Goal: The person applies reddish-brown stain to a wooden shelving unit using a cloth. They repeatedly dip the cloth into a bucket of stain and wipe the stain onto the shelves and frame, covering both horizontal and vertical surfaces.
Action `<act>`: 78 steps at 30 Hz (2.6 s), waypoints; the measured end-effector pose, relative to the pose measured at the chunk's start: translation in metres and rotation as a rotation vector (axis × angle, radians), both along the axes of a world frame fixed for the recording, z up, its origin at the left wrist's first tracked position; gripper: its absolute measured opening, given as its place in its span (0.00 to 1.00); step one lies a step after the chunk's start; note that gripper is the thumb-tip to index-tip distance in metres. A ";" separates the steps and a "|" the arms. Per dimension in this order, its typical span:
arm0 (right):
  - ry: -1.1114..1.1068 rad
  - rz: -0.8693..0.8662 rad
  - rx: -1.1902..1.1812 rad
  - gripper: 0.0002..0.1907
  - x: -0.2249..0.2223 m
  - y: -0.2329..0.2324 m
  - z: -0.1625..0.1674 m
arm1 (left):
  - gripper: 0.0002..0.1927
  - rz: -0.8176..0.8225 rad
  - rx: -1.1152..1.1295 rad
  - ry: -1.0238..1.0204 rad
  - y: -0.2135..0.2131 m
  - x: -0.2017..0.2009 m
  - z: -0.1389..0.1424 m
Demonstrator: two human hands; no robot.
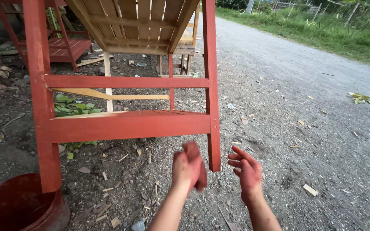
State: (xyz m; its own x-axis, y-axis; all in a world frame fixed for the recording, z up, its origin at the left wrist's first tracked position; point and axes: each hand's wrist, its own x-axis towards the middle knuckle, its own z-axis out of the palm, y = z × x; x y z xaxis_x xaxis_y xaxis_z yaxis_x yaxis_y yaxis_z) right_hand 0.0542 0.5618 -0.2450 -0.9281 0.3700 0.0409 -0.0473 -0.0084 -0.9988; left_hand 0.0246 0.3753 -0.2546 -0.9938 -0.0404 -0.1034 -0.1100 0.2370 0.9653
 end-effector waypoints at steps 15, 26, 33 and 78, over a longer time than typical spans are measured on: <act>0.075 0.012 -0.081 0.30 -0.013 -0.004 -0.012 | 0.20 0.122 -0.317 0.397 0.036 0.040 0.019; -0.063 -0.110 -0.087 0.25 0.001 0.021 0.004 | 0.23 -0.194 0.013 0.161 0.037 0.071 -0.025; -0.152 0.077 -0.346 0.24 0.004 0.065 -0.013 | 0.29 -0.271 0.544 -0.230 0.056 0.058 0.053; 0.477 0.407 -0.138 0.22 -0.115 -0.009 0.095 | 0.17 0.182 0.133 0.225 0.022 -0.002 0.021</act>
State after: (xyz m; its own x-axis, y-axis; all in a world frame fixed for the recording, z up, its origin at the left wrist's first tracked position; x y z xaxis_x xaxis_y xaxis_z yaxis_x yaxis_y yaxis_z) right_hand -0.0609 0.5532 -0.1503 -0.8871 0.0231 0.4611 -0.4521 -0.2459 -0.8574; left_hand 0.0222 0.3974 -0.2332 -0.9699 -0.2209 0.1020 0.0807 0.1034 0.9914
